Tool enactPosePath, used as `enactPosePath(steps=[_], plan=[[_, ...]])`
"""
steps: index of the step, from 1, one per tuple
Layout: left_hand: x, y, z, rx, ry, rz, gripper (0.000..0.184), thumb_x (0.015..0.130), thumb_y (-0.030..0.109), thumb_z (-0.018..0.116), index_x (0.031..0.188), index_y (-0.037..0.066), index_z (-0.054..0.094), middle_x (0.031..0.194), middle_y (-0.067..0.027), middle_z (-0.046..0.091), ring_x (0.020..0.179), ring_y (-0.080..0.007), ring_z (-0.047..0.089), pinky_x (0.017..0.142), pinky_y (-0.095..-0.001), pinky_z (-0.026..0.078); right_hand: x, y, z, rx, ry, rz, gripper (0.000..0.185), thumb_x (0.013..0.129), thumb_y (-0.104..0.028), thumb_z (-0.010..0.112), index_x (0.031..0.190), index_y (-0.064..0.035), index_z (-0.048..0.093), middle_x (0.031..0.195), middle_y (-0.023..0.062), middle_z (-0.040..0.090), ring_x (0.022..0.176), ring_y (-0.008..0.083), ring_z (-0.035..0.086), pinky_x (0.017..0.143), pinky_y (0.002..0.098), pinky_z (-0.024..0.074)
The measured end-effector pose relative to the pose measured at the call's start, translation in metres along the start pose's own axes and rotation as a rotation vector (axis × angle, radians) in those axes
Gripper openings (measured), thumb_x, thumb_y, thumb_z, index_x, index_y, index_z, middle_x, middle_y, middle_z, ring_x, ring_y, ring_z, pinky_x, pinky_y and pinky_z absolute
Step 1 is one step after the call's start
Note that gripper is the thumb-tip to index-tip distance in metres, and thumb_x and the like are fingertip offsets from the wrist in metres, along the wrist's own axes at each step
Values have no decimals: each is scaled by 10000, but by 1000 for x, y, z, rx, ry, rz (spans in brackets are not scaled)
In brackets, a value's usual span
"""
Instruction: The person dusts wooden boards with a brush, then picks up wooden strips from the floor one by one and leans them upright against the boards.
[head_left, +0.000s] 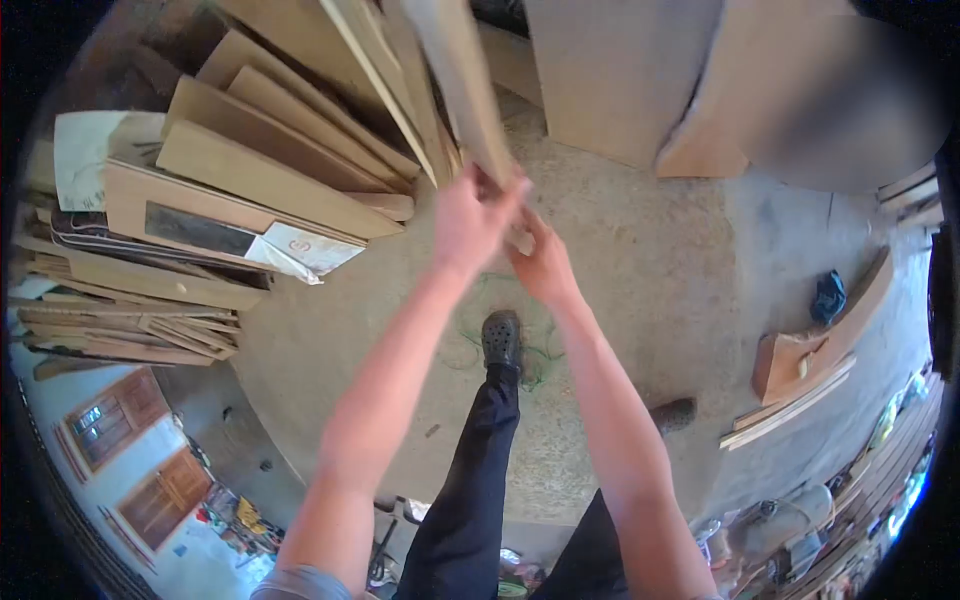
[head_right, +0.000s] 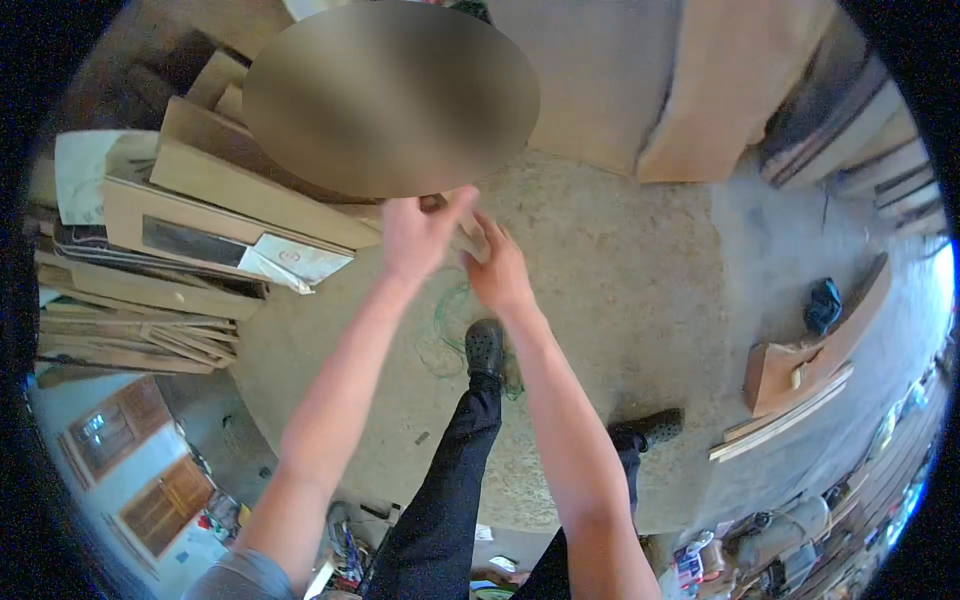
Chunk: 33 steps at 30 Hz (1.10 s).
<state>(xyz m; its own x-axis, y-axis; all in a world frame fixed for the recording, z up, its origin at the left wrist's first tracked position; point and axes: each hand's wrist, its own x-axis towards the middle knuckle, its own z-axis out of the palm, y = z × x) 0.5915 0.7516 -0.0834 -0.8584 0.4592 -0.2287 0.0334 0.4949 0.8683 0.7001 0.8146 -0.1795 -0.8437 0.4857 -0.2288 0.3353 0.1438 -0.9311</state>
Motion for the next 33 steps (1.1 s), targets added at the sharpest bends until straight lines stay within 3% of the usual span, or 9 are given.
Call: enactPosePath(steps=[3, 9, 13, 15, 16, 18, 21, 25, 33], plan=[[66, -72, -52, 101, 221, 122, 365, 832, 263, 745, 1055, 1, 622, 913, -132, 714, 840, -224, 698, 758, -357, 530, 8, -20, 50, -176, 17, 33, 545, 847, -196, 678, 1339, -49, 493, 1263, 238, 550, 1133, 432, 542, 951, 465, 450], [180, -178, -116, 153, 305, 69, 482, 860, 336, 702, 1138, -32, 561, 1007, -198, 692, 955, -336, 674, 820, -403, 514, -108, 11, 106, -172, -361, 142, 421, 842, -274, 679, 1166, -14, 611, 1109, 245, 638, 1054, 414, 597, 901, 463, 486], [228, -181, -135, 501, 257, 25, 671, 873, 537, 642, 1207, -38, 553, 1123, -220, 668, 1074, -380, 628, 911, -441, 495, -227, -35, 102, 50, -1093, 89, 279, 863, -330, 600, 792, -63, 639, 815, 173, 651, 752, 381, 640, 639, 489, 501], [249, -177, -140, 623, 177, -38, 703, 871, 576, 620, 1214, -34, 551, 1119, -216, 669, 1075, -386, 623, 921, -449, 493, -278, -68, 86, 366, -1447, 78, 266, 925, -347, 608, 838, -96, 614, 774, 78, 589, 718, 249, 610, 626, 396, 490], [257, -170, -142, 681, 137, -78, 700, 879, 579, 605, 1218, -30, 550, 1108, -205, 675, 1065, -375, 629, 918, -446, 498, -281, -100, 69, 500, -1557, 205, 279, 955, -326, 566, 975, -61, 650, 941, 108, 655, 883, 260, 642, 788, 384, 508], [276, -172, -141, 758, 60, -119, 655, 886, 548, 586, 1211, -21, 566, 1107, -210, 674, 1071, -372, 627, 927, -444, 498, -347, -127, 52, 458, -1391, 215, 185, 860, -243, 667, 906, -64, 668, 841, 137, 664, 779, 311, 645, 672, 413, 504], [335, -239, -149, 809, -9, -27, 534, 894, 455, 560, 1205, 25, 614, 1153, -222, 655, 1127, -377, 601, 966, -441, 484, -343, -168, 11, 425, -1550, 442, 490, 930, -61, 444, 1418, -91, 469, 1377, 199, 531, 1269, 354, 501, 1057, 426, 411], [341, -231, -162, 687, 34, -139, 502, 879, 495, 538, 1219, 150, 666, 1209, -167, 647, 1177, -367, 574, 1002, -429, 464, -322, -164, -23, 379, -1544, 625, 472, 927, -72, 458, 1397, -89, 482, 1352, 188, 543, 1247, 339, 509, 1041, 419, 418], [310, -176, -149, 702, 168, -171, 704, 862, 589, 519, 1324, 58, 536, 1272, -209, 601, 1201, -383, 553, 1019, -440, 447, -319, -144, -60, 308, -1394, 776, 436, 921, -93, 485, 1356, -85, 508, 1303, 166, 566, 1204, 307, 526, 1008, 404, 431]])
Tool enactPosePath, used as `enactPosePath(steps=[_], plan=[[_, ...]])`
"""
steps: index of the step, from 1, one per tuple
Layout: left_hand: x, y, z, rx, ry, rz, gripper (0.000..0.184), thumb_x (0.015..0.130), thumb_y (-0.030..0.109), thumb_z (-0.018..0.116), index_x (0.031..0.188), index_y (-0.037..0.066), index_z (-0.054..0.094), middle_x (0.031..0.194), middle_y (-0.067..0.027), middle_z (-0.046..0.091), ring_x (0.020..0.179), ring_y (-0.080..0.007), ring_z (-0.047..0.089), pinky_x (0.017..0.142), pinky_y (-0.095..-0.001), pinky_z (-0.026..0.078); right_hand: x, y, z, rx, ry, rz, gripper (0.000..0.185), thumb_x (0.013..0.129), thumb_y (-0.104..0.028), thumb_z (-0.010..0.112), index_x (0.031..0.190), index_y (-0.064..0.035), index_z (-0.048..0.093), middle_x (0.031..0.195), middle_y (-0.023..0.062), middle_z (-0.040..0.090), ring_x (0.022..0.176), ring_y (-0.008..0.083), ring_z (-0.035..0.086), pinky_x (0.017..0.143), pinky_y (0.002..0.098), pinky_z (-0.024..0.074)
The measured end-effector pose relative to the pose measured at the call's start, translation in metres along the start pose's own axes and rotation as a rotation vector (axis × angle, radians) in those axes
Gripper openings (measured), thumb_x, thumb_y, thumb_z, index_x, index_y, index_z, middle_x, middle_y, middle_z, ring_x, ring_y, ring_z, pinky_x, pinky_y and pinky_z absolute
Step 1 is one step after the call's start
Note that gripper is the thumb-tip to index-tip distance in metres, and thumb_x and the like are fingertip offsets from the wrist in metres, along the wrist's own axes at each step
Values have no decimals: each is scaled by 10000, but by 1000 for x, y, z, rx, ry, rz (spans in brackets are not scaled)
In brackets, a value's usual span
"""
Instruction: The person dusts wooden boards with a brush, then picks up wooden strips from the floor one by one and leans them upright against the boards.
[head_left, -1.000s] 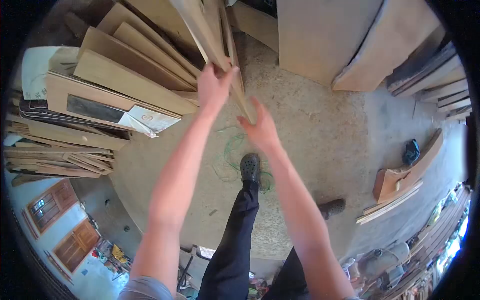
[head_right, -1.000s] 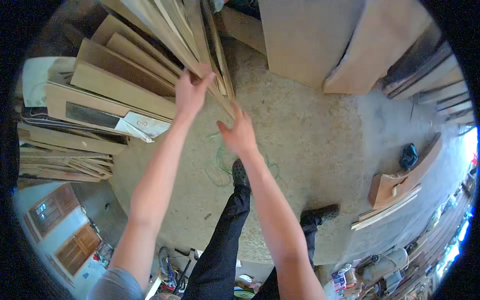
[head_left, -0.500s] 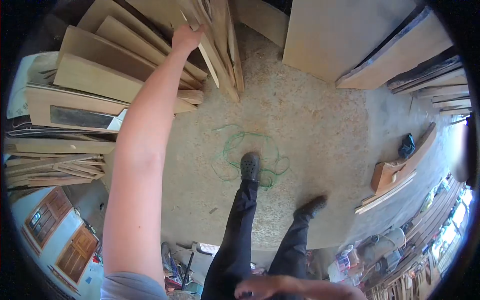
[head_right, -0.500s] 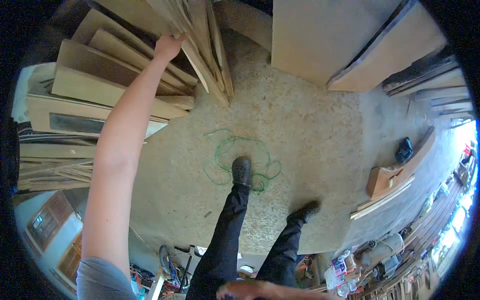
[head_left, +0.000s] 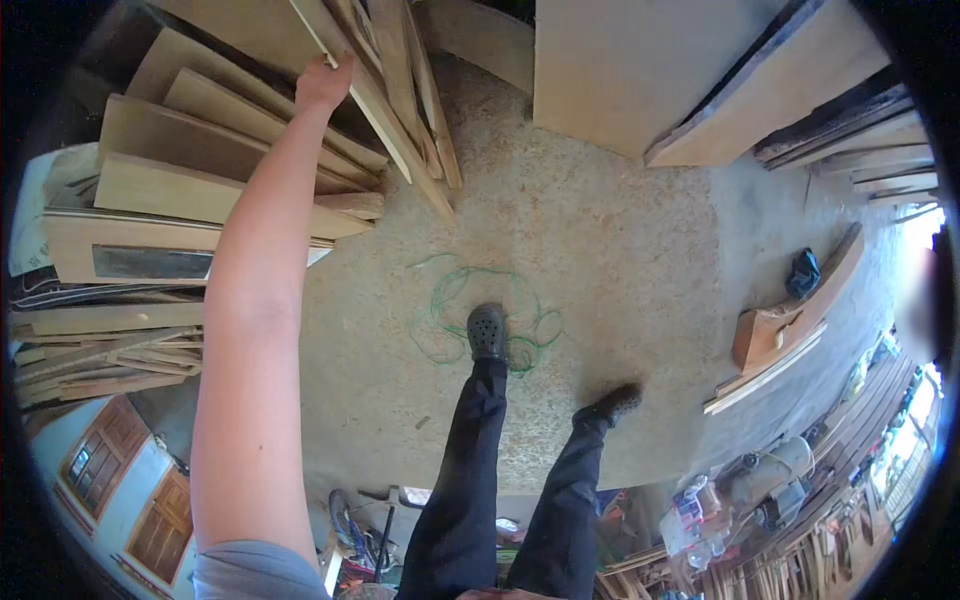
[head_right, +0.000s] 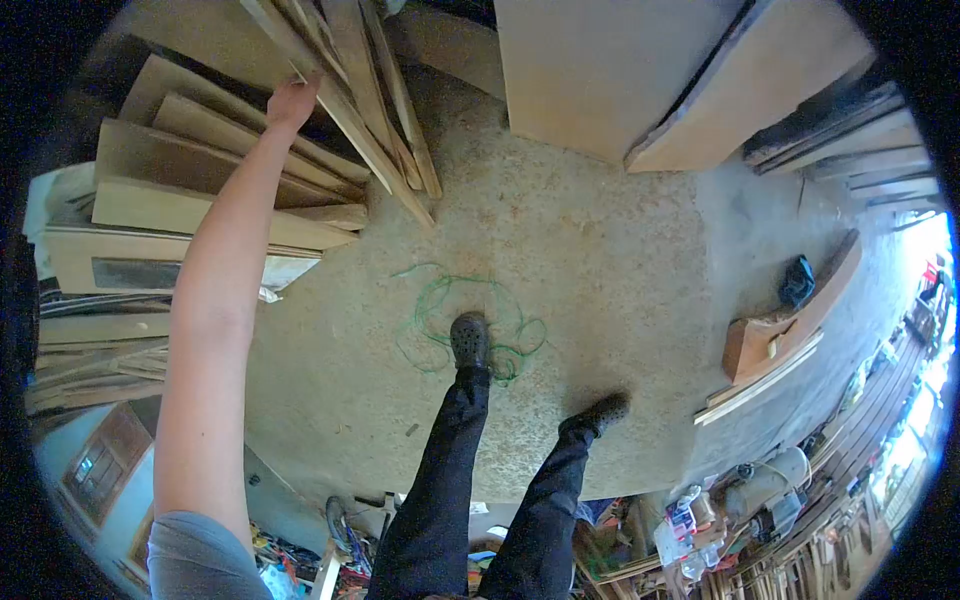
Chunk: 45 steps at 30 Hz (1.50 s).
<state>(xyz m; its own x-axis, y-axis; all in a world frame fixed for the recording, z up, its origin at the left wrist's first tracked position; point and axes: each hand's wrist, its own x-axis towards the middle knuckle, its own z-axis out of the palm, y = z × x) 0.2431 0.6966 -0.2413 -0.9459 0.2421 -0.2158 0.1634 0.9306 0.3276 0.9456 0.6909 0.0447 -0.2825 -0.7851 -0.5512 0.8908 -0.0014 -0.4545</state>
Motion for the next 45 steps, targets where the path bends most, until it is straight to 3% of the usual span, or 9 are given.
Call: enactPosePath(steps=[7, 10, 16, 26, 31, 33, 40, 43, 45], plan=[[-43, 17, -2, 144, 576, 318, 594, 887, 480, 581, 1291, 49, 522, 1433, -234, 396, 1259, -411, 463, 993, -476, 455, -18, 17, 5, 70, 76, 27, 406, 916, -112, 508, 1320, -81, 532, 1260, 146, 586, 1165, 280, 541, 980, 391, 443], [-65, 34, -16, 107, 565, 382, 512, 892, 401, 609, 1247, 42, 523, 1402, -233, 418, 1246, -399, 475, 968, -472, 468, -26, 25, 11, 93, 104, 35, 393, 914, -120, 518, 1304, -80, 542, 1242, 138, 595, 1149, 268, 547, 968, 385, 448], [-98, 48, -20, 110, 475, 583, 480, 918, 383, 593, 1265, 65, 504, 1403, -182, 431, 1248, -368, 484, 980, -439, 460, -48, 41, 30, 138, 170, 38, 369, 909, -136, 539, 1273, -77, 562, 1205, 121, 612, 1116, 244, 560, 944, 374, 459], [-168, 115, -4, -93, 302, 558, 402, 905, 291, 612, 1217, 62, 504, 1338, -178, 480, 1181, -390, 521, 953, -450, 467, -98, 91, 78, 246, 273, 81, 333, 902, -163, 572, 1221, -71, 595, 1144, 93, 641, 1062, 205, 581, 903, 355, 476], [-196, 153, 25, -156, 250, 694, 343, 921, 279, 612, 1174, 53, 561, 1321, -146, 514, 1229, -329, 504, 1016, -414, 429, -126, 133, 152, 404, 328, 76, 316, 899, -177, 589, 1195, -69, 611, 1113, 79, 655, 1035, 185, 591, 883, 346, 484], [-216, 174, 31, -80, 230, 780, 349, 926, 290, 614, 1183, 59, 559, 1314, -137, 522, 1115, -300, 576, 954, -401, 464, -133, 153, 193, 489, 329, 54, 310, 897, -182, 596, 1185, -68, 618, 1101, 73, 661, 1024, 178, 595, 875, 342, 487], [-307, 246, 82, -17, -248, 799, 273, 937, 222, 595, 1165, 76, 555, 1222, -105, 550, 917, -231, 613, 827, -379, 487, -130, 221, 314, 773, 222, -139, 291, 892, -201, 620, 1148, -64, 641, 1058, 53, 681, 985, 150, 610, 846, 329, 499], [-375, 280, 122, 16, -407, 917, 241, 929, 187, 592, 1137, 68, 574, 1110, -110, 604, 863, -234, 624, 794, -376, 492, -135, 292, 274, 1055, 541, -307, 260, 879, -179, 630, 1112, -67, 656, 1019, 48, 685, 942, 138, 615, 826, 314, 503], [-425, 294, 159, 8, -535, 940, 219, 923, 166, 590, 1116, 63, 587, 1029, -115, 633, 831, -238, 631, 775, -377, 496, -146, 359, 204, 734, 798, -224, 168, 887, -188, 635, 1001, -75, 682, 900, 23, 688, 831, 119, 611, 755, 314, 515]])
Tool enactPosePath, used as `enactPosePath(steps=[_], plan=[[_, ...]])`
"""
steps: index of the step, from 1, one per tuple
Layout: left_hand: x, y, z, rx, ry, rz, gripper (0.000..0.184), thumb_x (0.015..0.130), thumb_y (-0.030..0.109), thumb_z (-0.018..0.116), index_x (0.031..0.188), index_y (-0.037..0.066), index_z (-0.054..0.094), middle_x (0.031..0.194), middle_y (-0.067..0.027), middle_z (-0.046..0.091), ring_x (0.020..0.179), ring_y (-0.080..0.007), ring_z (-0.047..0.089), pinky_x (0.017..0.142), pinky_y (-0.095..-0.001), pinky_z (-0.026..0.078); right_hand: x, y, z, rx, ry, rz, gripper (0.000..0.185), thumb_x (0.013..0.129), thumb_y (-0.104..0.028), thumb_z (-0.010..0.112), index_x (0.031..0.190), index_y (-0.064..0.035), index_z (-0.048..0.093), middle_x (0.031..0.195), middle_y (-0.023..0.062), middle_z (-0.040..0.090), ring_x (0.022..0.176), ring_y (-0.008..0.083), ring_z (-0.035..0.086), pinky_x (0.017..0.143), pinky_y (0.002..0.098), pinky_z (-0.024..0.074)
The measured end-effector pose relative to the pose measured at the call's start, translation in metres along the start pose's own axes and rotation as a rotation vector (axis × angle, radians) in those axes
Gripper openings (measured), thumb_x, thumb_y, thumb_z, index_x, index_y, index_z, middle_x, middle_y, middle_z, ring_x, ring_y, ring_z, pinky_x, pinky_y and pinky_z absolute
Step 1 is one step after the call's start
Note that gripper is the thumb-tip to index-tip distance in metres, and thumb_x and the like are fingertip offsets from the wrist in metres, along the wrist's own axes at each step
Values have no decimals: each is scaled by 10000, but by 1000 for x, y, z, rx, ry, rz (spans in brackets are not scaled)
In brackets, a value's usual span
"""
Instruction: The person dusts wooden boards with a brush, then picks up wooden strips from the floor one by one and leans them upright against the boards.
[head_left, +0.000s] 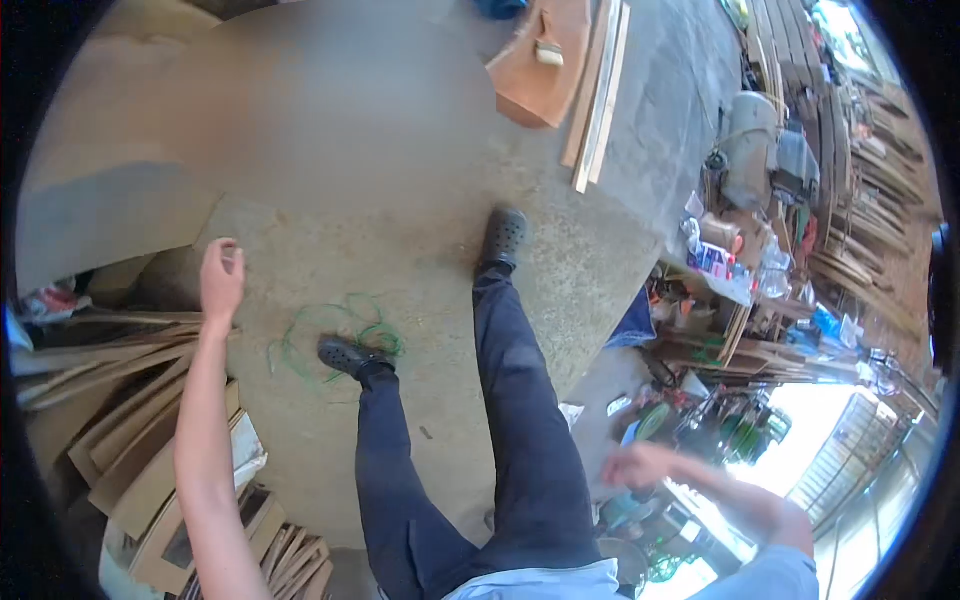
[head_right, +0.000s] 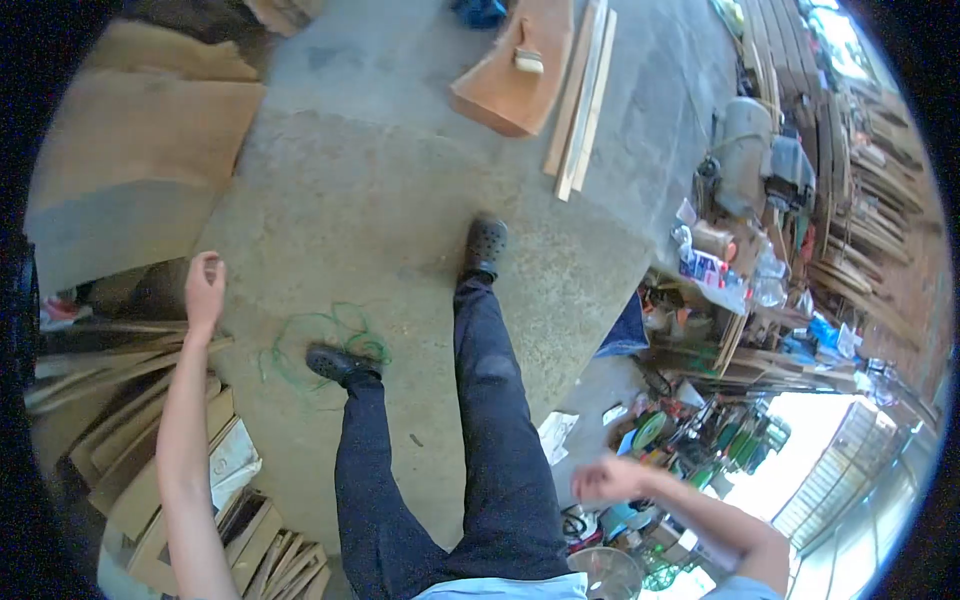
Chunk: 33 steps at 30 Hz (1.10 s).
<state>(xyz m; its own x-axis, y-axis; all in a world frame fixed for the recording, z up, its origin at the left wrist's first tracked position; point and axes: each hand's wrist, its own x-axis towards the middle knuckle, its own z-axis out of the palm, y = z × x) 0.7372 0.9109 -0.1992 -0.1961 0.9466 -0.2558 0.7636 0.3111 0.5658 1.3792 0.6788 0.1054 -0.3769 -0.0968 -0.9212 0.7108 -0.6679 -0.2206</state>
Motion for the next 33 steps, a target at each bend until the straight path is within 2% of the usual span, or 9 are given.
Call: enactPosePath(steps=[8, 14, 18, 21, 24, 28, 29, 32, 33], plan=[[18, 190, 228, -111, -528, 37, 199, 909, 154, 629, 1070, 39, 615, 1001, -107, 667, 839, -198, 649, 750, -319, 525, 187, 39, -387, -494, 774, -228, 313, 853, -373, 644, 920, -67, 659, 808, 160, 681, 743, 329, 669, 676, 413, 537], [38, 352, 408, -192, -701, 150, 290, 883, 214, 647, 1121, 56, 594, 1051, -126, 663, 855, -257, 662, 793, -368, 524, 272, -3, -578, -123, 1109, -267, 456, 842, -370, 637, 1168, -51, 620, 1025, 186, 687, 1005, 342, 645, 870, 419, 513], [76, 443, 517, -215, -681, 189, 323, 882, 229, 644, 1145, 52, 580, 1103, -139, 655, 930, -286, 658, 852, -373, 507, 348, -43, -634, -132, 1462, -364, 626, 834, -396, 656, 1310, -16, 514, 1219, 197, 613, 1079, 354, 621, 955, 423, 487], [111, 478, 567, -256, -546, 200, 349, 881, 264, 647, 1137, 35, 585, 1096, -151, 665, 983, -287, 654, 885, -370, 491, 325, -90, -650, -8, 1439, -117, 698, 841, -403, 653, 1384, -26, 429, 1262, 183, 570, 1062, 357, 633, 925, 445, 504], [136, 494, 587, -424, -590, -112, 371, 880, 291, 645, 1130, 23, 591, 1074, -156, 678, 989, -281, 656, 890, -364, 485, 328, -111, -667, -40, 1399, -1, 718, 849, -401, 650, 1393, -8, 394, 1249, 174, 561, 1062, 321, 644, 877, 447, 522], [136, 492, 577, -239, -558, -45, 282, 918, 229, 615, 1135, 49, 605, 1054, -70, 687, 866, -139, 641, 751, -274, 510, 354, -99, -690, -275, 1395, -6, 578, 833, -427, 670, 1196, 15, 582, 1131, 148, 641, 961, 291, 689, 815, 431, 545], [134, 495, 570, -285, -571, -64, 292, 909, 225, 619, 1136, 42, 604, 1066, -87, 685, 911, -171, 646, 799, -298, 505, 353, -97, -692, -227, 1427, -20, 457, 824, -405, 675, 1044, -4, 667, 1033, 156, 688, 912, 285, 702, 800, 410, 551], [139, 492, 554, -468, -567, -67, 317, 897, 211, 618, 1155, 27, 602, 1104, -123, 675, 1009, -230, 651, 904, -342, 493, 293, -101, -676, -82, 1151, -13, 413, 814, -381, 676, 998, -11, 686, 1008, 183, 700, 911, 290, 700, 802, 389, 550], [141, 494, 548, -554, -548, -42, 321, 905, 204, 608, 1173, 27, 599, 1116, -123, 671, 1018, -227, 648, 911, -339, 493, 295, -95, -664, -33, 1239, -98, 431, 800, -389, 697, 991, -3, 685, 993, 184, 700, 895, 277, 700, 789, 374, 551]])
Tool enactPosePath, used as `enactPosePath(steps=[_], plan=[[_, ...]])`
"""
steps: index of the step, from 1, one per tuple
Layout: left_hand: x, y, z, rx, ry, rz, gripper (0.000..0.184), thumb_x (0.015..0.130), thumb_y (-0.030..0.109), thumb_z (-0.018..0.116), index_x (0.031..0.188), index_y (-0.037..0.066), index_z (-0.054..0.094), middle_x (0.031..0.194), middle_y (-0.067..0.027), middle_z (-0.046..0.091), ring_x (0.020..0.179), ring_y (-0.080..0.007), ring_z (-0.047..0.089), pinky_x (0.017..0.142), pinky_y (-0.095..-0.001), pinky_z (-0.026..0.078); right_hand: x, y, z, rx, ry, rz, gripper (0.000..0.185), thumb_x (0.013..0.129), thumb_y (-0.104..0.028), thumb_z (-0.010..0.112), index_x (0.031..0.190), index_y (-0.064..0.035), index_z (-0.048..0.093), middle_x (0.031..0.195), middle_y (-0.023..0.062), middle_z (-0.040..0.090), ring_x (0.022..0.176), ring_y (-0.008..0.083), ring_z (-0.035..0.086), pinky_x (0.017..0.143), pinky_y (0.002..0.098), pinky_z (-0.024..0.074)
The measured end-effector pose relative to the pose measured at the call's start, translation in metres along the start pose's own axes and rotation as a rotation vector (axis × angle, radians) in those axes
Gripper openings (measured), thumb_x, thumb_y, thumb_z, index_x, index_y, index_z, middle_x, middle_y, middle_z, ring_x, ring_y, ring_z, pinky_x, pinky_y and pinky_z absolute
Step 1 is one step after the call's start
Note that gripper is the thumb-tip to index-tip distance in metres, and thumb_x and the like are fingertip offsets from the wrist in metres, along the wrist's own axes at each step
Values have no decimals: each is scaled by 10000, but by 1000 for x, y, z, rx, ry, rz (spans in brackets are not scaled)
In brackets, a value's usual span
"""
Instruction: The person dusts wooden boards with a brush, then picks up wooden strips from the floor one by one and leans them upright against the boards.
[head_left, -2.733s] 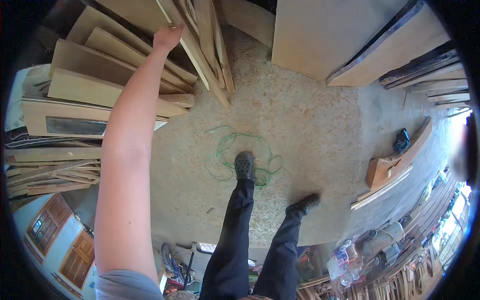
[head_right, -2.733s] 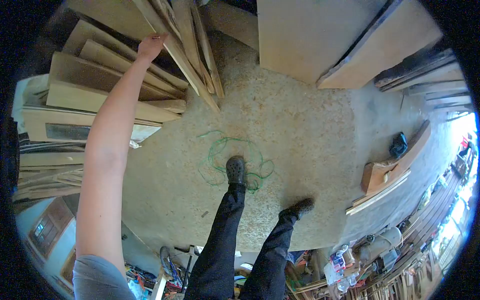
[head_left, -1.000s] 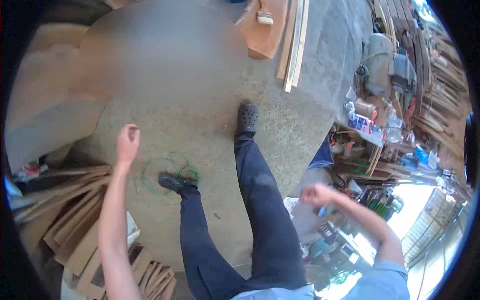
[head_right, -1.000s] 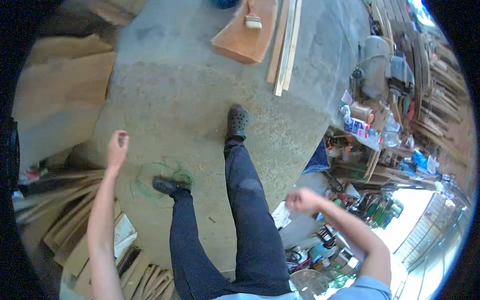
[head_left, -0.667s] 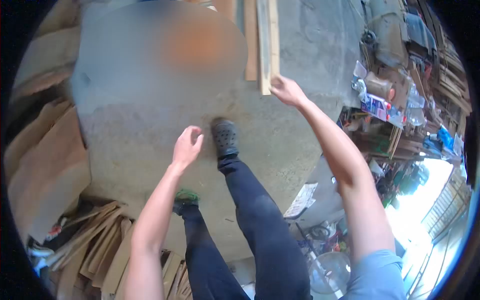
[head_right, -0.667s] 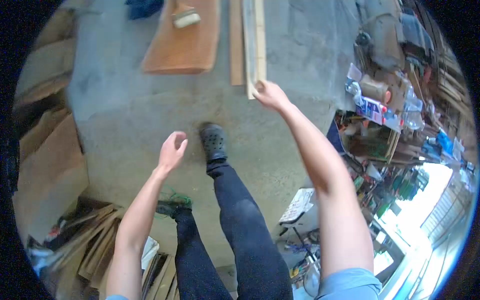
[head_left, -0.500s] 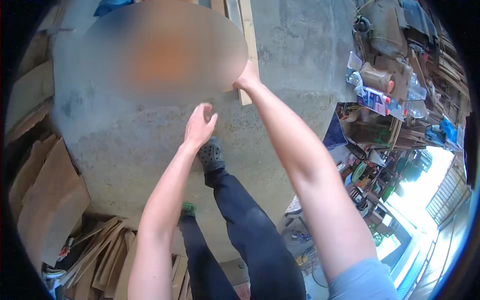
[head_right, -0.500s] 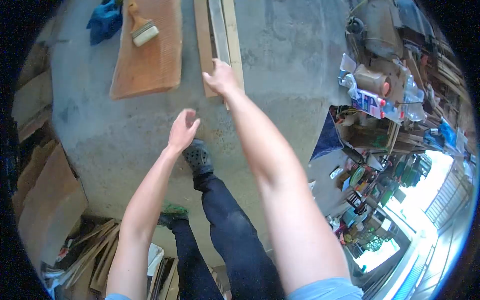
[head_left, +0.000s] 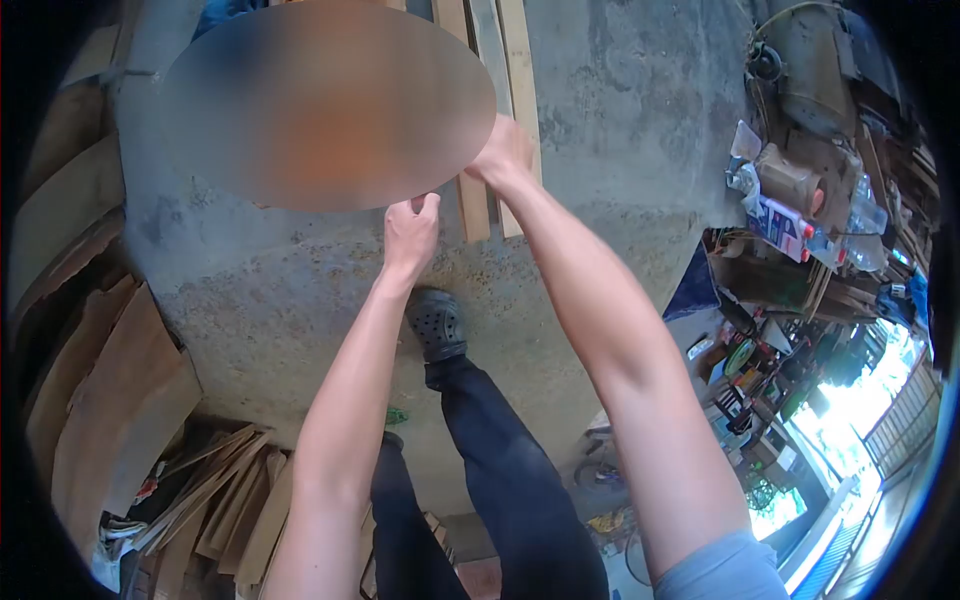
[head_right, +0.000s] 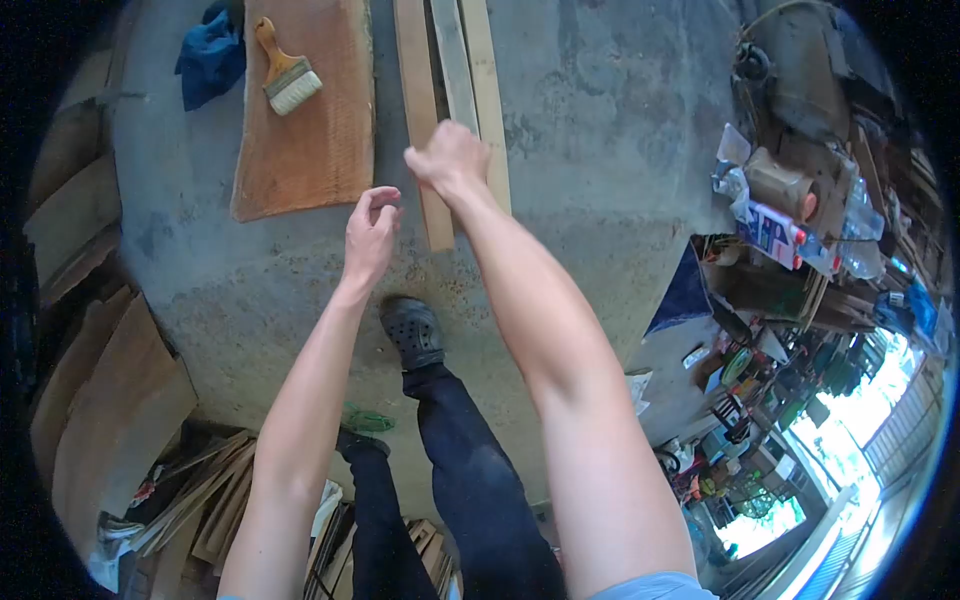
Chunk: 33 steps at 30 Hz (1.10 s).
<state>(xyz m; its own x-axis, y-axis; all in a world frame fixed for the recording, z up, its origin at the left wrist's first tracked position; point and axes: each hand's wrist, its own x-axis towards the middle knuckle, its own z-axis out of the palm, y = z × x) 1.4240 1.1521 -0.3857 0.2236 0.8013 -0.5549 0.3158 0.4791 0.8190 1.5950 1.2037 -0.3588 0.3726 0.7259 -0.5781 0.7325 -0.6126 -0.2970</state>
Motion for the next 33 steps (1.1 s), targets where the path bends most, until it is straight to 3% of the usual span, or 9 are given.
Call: enactPosePath(steps=[1, 5, 10, 11, 15, 17, 23, 28, 33], plan=[[0, 5, -2, -77, 6, 49, 325, 914, 196, 599, 1192, 27, 596, 1129, -123, 667, 1027, -223, 645, 919, -336, 492, -11, 11, 11, 78, 90, -39, 451, 785, -397, 717, 985, 6, 684, 978, 185, 701, 878, 265, 700, 777, 358, 551], [6, 72, -8, -137, 81, 5, 485, 952, 311, 599, 1278, -40, 521, 1147, -156, 654, 1071, -218, 626, 950, -316, 478, -93, 26, -10, 999, -568, -111, 449, 829, -255, 760, 1142, 21, 593, 1001, 116, 684, 913, 173, 650, 826, 330, 536], [-30, 110, -36, 38, -127, -416, 952, 695, 731, 704, 1207, -56, 543, 1044, -212, 652, 980, -278, 647, 836, -370, 514, -194, 20, 25, 885, -607, -215, 518, 822, -177, 762, 1236, 12, 515, 1136, 130, 631, 1090, 197, 590, 985, 344, 459], [-50, 86, -33, 194, 80, -112, 877, 706, 672, 737, 1177, -46, 560, 1051, -238, 648, 989, -321, 643, 853, -402, 506, -211, 7, 28, 906, -638, -192, 533, 808, -179, 771, 1232, 17, 514, 1145, 136, 625, 1094, 201, 587, 979, 347, 457], [-134, 41, -80, 224, 245, 184, 414, 849, 270, 719, 1117, -15, 585, 1013, -228, 647, 938, -391, 635, 806, -420, 507, -264, -35, 66, 583, -877, -229, 559, 762, -217, 804, 1188, 43, 554, 1107, 160, 651, 1087, 229, 604, 931, 354, 477], [-182, 32, -118, 183, 204, 219, 338, 848, 204, 706, 1106, 20, 589, 1012, -195, 637, 928, -382, 633, 786, -423, 509, -281, -41, 97, 425, -836, -516, 535, 724, -179, 792, 1158, 56, 586, 1166, 196, 652, 1053, 248, 636, 924, 363, 490], [-329, -13, -243, 45, 326, 376, 338, 849, 144, 694, 1155, 59, 580, 901, -140, 623, 792, -344, 653, 650, -406, 524, -317, -147, 86, 583, -892, -234, 548, 824, -119, 674, 1328, -8, 490, 1291, 137, 587, 1190, 256, 566, 1016, 390, 436], [-445, -105, -363, 100, 549, 346, 429, 849, 217, 701, 1257, 133, 595, 943, -93, 650, 705, -278, 663, 593, -386, 537, -440, -325, 132, 992, -1208, -487, 715, 866, -329, 692, 1423, 0, 385, 1317, 154, 563, 1217, 246, 552, 1028, 429, 427], [-537, -203, -474, 138, 873, 114, 475, 851, 267, 703, 1276, 92, 586, 1117, -138, 641, 900, -300, 665, 756, -388, 557, -574, -458, 284, 399, -979, -714, 625, 799, -356, 777, 1221, 34, 531, 1139, 155, 661, 1086, 247, 635, 896, 381, 517]])
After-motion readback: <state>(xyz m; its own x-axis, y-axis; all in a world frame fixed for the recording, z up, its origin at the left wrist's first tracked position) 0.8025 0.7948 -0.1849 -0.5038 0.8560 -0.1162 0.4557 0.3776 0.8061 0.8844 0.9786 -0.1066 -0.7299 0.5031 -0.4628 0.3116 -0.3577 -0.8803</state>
